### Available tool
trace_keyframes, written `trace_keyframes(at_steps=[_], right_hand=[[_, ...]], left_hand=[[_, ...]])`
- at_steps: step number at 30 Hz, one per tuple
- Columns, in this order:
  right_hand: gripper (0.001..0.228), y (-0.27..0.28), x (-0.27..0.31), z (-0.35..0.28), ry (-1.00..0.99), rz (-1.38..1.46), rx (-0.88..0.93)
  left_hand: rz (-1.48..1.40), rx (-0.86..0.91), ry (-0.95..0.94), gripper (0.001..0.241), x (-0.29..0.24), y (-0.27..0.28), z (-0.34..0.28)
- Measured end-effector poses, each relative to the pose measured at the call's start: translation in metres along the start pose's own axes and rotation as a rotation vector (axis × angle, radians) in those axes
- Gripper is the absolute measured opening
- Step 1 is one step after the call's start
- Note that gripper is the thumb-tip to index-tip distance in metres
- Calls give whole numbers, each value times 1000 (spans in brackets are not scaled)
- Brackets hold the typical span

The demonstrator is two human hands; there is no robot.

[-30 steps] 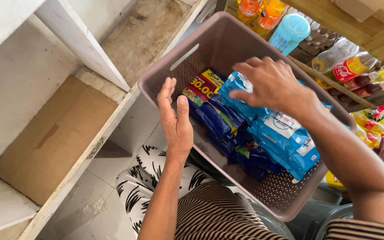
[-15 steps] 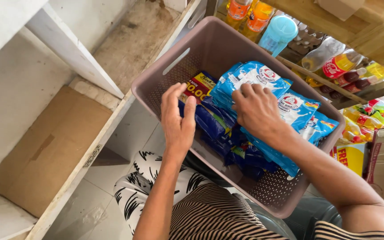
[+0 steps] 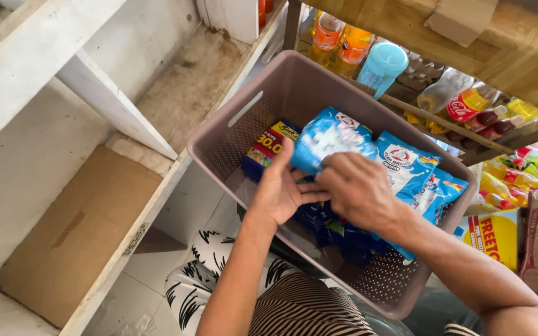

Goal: Stocking various packets of milk powder and dry goods from a bin onto a shelf.

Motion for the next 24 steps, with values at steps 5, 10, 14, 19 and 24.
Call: trace_keyframes(at_steps=[5, 10, 14, 19, 24], right_hand=[[23, -2, 34, -1, 249, 106, 61], [34, 19, 25, 9, 179, 168, -46], [62, 22, -39, -6, -261, 409, -214], [86, -45, -56, 9, -567, 1337, -164], [90, -55, -30, 38, -530, 1562, -199]], left_hand=[[-188, 127, -149, 67, -17, 1, -13], [-158, 63, -369, 70, -35, 13, -31], [-208, 155, -576, 93, -64, -6, -62], [-206, 203, -707, 110, -79, -21, -93], [11, 107, -799, 106, -89, -20, -113]])
Point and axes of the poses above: each hand's wrist, its own z-axis towards the middle knuckle, its own y-axis out of the back of the hand, x = y × z, the point moved 9 cm from there along z, towards the middle knuckle, and after that the axes turned 2 degrees about x, right-handed, at the moved point
